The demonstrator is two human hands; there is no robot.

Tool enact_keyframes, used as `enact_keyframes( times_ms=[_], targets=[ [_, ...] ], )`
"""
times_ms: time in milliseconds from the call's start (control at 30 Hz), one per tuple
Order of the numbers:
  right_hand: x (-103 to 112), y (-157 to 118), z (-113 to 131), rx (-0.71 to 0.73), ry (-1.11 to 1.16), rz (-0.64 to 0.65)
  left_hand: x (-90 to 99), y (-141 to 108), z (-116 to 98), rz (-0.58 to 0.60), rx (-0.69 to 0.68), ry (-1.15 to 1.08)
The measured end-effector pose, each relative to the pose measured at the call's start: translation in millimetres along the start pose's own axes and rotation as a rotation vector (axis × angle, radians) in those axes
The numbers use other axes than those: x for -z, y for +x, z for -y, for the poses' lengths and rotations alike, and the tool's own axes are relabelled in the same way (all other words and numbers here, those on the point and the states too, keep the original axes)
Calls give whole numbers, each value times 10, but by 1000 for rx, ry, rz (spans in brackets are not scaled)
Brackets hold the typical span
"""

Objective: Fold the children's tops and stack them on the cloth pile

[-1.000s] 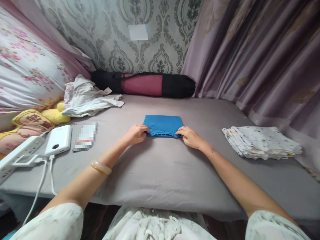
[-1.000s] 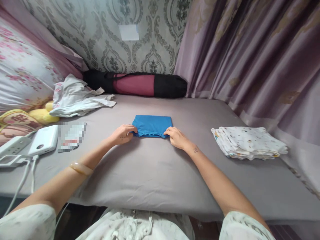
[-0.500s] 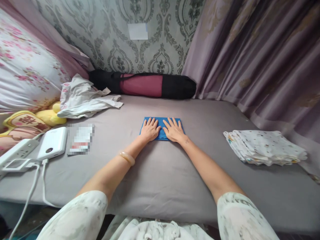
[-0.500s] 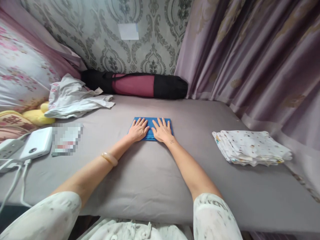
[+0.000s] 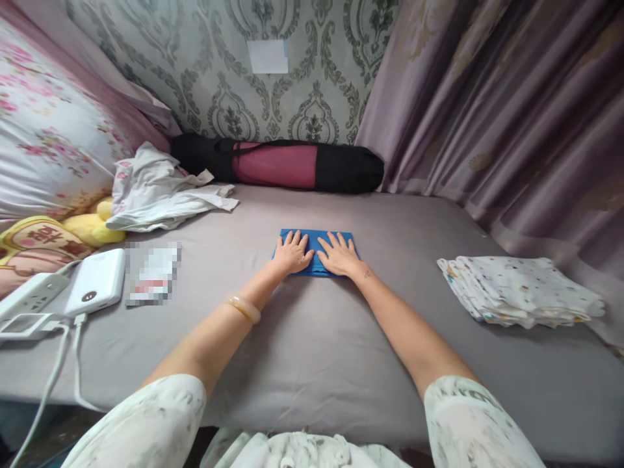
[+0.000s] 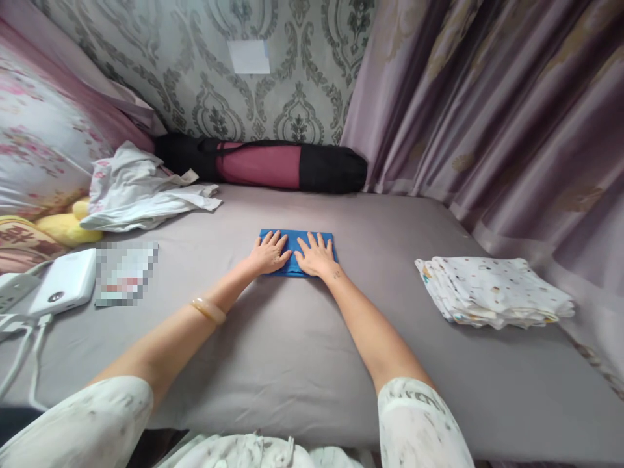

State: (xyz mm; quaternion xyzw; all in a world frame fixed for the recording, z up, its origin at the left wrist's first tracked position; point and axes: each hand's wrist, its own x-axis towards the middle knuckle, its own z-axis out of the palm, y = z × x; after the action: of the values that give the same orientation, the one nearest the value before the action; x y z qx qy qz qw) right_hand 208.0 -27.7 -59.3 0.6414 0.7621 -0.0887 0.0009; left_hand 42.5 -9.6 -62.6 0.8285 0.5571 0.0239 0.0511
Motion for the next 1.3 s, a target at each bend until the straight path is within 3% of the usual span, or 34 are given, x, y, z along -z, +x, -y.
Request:
enact_keyframes(
  times_ms=[167, 467, 700, 1067, 1300],
  targets=[
    [74, 113, 49, 57, -1, -114, 8, 147, -47, -169, -77, 17],
    [-132, 232, 69, 86, -5, -99, -220, 259, -2, -125, -116, -2],
    [2, 238, 31, 72, 66, -34, -115, 300, 41, -58, -120, -41],
    [-70, 224, 89, 60, 18, -97, -211, 314, 27, -135, -100, 0],
    [34, 179, -20, 7, 76, -104, -88, 201, 33, -133, -41, -23]
  ],
)
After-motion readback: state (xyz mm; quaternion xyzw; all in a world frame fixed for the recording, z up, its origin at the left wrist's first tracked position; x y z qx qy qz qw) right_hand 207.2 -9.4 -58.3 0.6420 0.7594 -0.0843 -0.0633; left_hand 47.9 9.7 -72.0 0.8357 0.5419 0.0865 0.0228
